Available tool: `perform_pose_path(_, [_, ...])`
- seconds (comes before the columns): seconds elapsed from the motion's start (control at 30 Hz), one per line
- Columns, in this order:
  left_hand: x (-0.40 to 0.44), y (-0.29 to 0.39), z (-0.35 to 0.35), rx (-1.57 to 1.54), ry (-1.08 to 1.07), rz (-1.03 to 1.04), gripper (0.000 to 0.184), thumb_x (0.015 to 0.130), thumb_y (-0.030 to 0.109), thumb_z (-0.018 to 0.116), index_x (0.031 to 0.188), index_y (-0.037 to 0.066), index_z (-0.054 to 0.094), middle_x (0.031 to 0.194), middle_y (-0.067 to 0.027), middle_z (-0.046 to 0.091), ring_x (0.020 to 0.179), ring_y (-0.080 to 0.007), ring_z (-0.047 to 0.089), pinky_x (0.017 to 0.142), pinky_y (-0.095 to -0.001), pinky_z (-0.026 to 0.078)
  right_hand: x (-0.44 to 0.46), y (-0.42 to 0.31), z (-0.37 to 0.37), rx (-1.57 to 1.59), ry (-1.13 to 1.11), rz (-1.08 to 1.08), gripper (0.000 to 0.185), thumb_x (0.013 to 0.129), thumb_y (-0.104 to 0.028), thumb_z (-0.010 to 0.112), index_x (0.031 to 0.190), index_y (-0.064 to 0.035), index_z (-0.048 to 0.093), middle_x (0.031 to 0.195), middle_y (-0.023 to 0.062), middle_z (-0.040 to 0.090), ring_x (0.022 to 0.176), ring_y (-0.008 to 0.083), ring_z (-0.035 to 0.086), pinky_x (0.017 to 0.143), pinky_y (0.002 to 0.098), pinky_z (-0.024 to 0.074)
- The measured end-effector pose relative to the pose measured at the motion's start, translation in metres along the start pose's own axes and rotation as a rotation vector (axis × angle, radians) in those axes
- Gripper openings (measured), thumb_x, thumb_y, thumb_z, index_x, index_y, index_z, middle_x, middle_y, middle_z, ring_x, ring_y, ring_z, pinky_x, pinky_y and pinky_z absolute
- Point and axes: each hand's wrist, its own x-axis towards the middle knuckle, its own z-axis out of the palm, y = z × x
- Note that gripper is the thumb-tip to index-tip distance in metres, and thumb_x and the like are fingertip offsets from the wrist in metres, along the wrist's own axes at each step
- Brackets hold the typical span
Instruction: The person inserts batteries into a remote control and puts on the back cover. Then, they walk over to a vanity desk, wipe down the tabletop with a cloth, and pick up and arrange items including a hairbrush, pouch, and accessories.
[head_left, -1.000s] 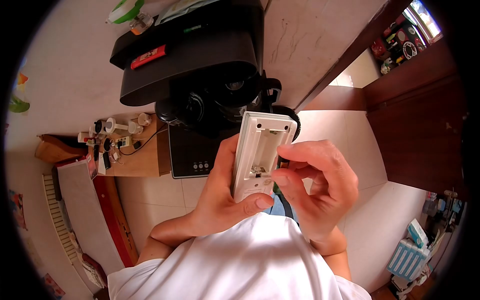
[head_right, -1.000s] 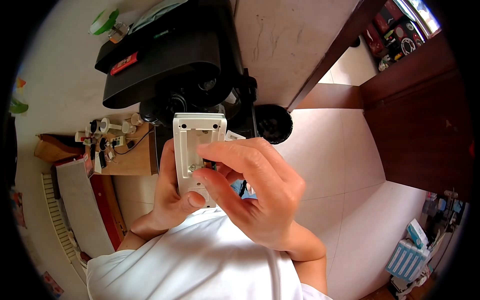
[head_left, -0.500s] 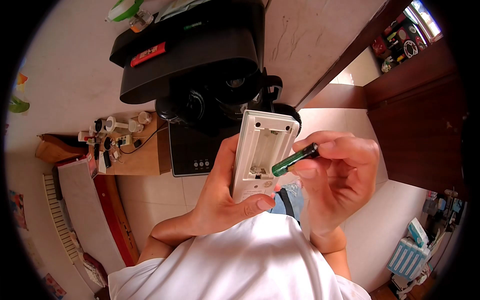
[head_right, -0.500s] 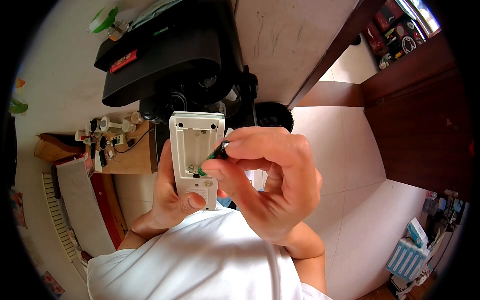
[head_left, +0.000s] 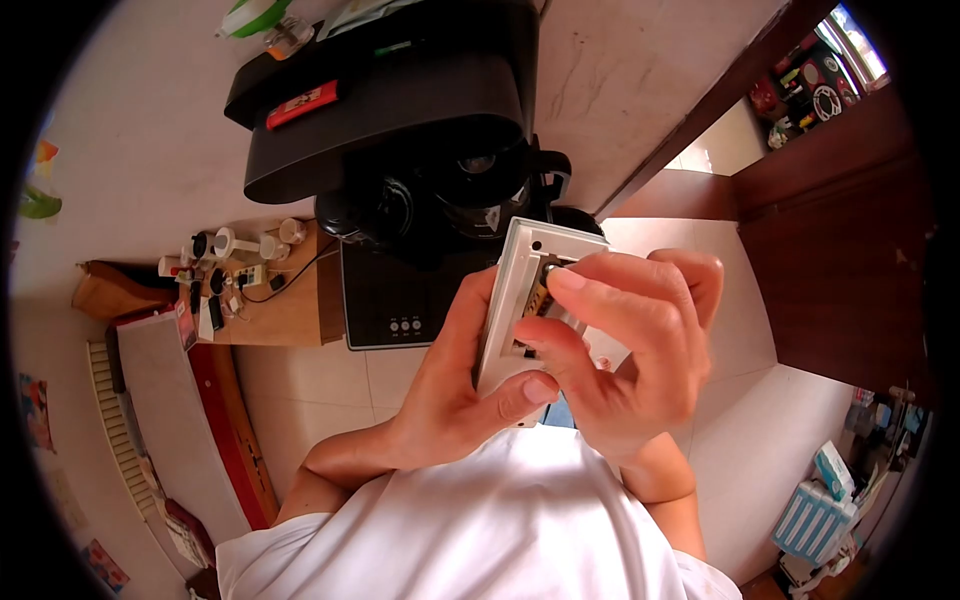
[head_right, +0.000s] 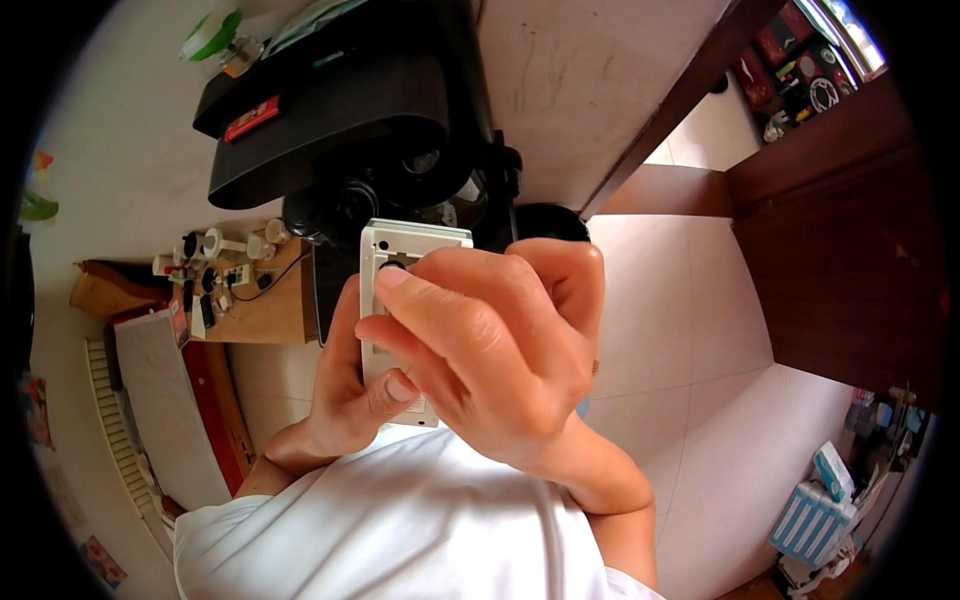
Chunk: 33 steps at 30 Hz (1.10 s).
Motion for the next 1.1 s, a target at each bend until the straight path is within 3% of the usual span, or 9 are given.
perform_pose_path(0.37, [0.003, -0.007, -0.007, -0.054, 0.016, 0.011, 0.049, 0.094, 0.029, 0.047, 0.129, 0.001, 0.026, 0.113, -0.0114, 0.046, 0.103, -0.0140, 0.049, 0.087, -0.0299, 0.041, -0.010, 0.001, 0.010, -0.075, -0.076, -0.013, 0.030, 0.065, -0.009, 0.074, 0.095, -0.0119, 0.068, 0.098, 0.0051, 0.051, 0.084, 0.0185, 0.042, 0.062, 0.0258, 0.0363])
perform_pose_path(0.47, [0.002, -0.005, -0.009, -0.183, 0.103, -0.105, 0.045, 0.095, 0.028, 0.046, 0.128, 0.003, 0.027, 0.113, -0.0121, 0.048, 0.100, -0.0145, 0.052, 0.084, -0.0303, 0.046, -0.006, 0.007, 0.012, -0.037, -0.163, -0.026, 0.021, 0.080, -0.022, 0.065, 0.094, -0.0079, 0.070, 0.106, 0.0111, 0.048, 0.088, 0.0195, 0.045, 0.068, 0.0280, 0.0370])
perform_pose_path(0.53, [0.000, -0.001, -0.012, -0.333, 0.183, -0.169, 0.043, 0.095, 0.028, 0.045, 0.127, 0.005, 0.029, 0.111, -0.0126, 0.050, 0.098, -0.0152, 0.055, 0.082, -0.0306, 0.049, 0.000, 0.013, 0.014, 0.280, -0.277, 0.087, 0.032, 0.089, -0.031, 0.054, 0.096, -0.0037, 0.068, 0.113, 0.0153, 0.046, 0.093, 0.0195, 0.046, 0.074, 0.0280, 0.0408])
perform_pose_path(0.63, [-0.011, -0.012, -0.031, -0.386, 0.227, -0.162, 0.038, 0.095, 0.029, 0.045, 0.122, 0.005, 0.035, 0.096, -0.0122, 0.058, 0.089, -0.0169, 0.061, 0.074, -0.0308, 0.054, 0.038, 0.018, 0.034, 0.475, -0.146, 0.212, 0.023, 0.078, -0.007, 0.061, 0.102, -0.0063, 0.065, 0.099, 0.0131, 0.058, 0.088, 0.0229, 0.055, 0.070, 0.0318, 0.0451])
perform_pose_path(0.67, [-0.014, -0.015, -0.033, -0.401, 0.251, -0.164, 0.037, 0.095, 0.029, 0.045, 0.121, 0.005, 0.036, 0.094, -0.0120, 0.059, 0.087, -0.0172, 0.061, 0.073, -0.0309, 0.054, 0.053, 0.029, 0.042, 0.363, -0.201, 0.168, 0.024, 0.078, -0.005, 0.062, 0.102, -0.0052, 0.064, 0.094, 0.0121, 0.060, 0.087, 0.0231, 0.057, 0.071, 0.0322, 0.0458])
perform_pose_path(0.73, [-0.022, -0.016, -0.036, -0.394, 0.301, -0.111, 0.035, 0.095, 0.029, 0.044, 0.119, 0.005, 0.040, 0.090, -0.0135, 0.061, 0.079, -0.0174, 0.063, 0.068, -0.0308, 0.055, 0.080, 0.055, 0.065, 0.042, -0.306, -0.180, 0.016, 0.077, -0.003, 0.061, 0.093, -0.0028, 0.064, 0.089, 0.0089, 0.062, 0.084, 0.0256, 0.056, 0.072, 0.0337, 0.0467])
perform_pose_path(0.9, [-0.041, -0.019, -0.049, -0.403, 0.391, 0.031, 0.035, 0.095, 0.030, 0.045, 0.119, 0.005, 0.041, 0.086, -0.0139, 0.062, 0.070, -0.0162, 0.063, 0.066, -0.0296, 0.054, 0.116, 0.073, 0.126, -0.323, -0.384, -0.456, 0.021, 0.075, -0.001, 0.059, 0.095, -0.0038, 0.063, 0.089, 0.0070, 0.060, 0.087, 0.0239, 0.055, 0.074, 0.0329, 0.0492])
perform_pose_path(1.03, [-0.049, -0.012, -0.050, -0.327, 0.464, 0.049, 0.036, 0.094, 0.032, 0.046, 0.118, 0.005, 0.039, 0.088, -0.0112, 0.060, 0.074, -0.0146, 0.061, 0.071, -0.0291, 0.053, 0.123, 0.074, 0.149, -0.479, -0.399, -0.493, 0.016, 0.078, -0.006, 0.057, 0.093, -0.0025, 0.062, 0.087, 0.0095, 0.057, 0.090, 0.0253, 0.055, 0.073, 0.0339, 0.0498])
perform_pose_path(1.1, [-0.052, -0.006, -0.049, -0.313, 0.449, 0.060, 0.036, 0.094, 0.030, 0.046, 0.118, 0.004, 0.036, 0.101, -0.0106, 0.055, 0.086, -0.0143, 0.059, 0.074, -0.0304, 0.053, 0.125, 0.070, 0.151, -0.465, -0.444, -0.440, 0.012, 0.079, -0.010, 0.060, 0.089, -0.0030, 0.062, 0.087, 0.0102, 0.057, 0.088, 0.0266, 0.055, 0.072, 0.0362, 0.0491])
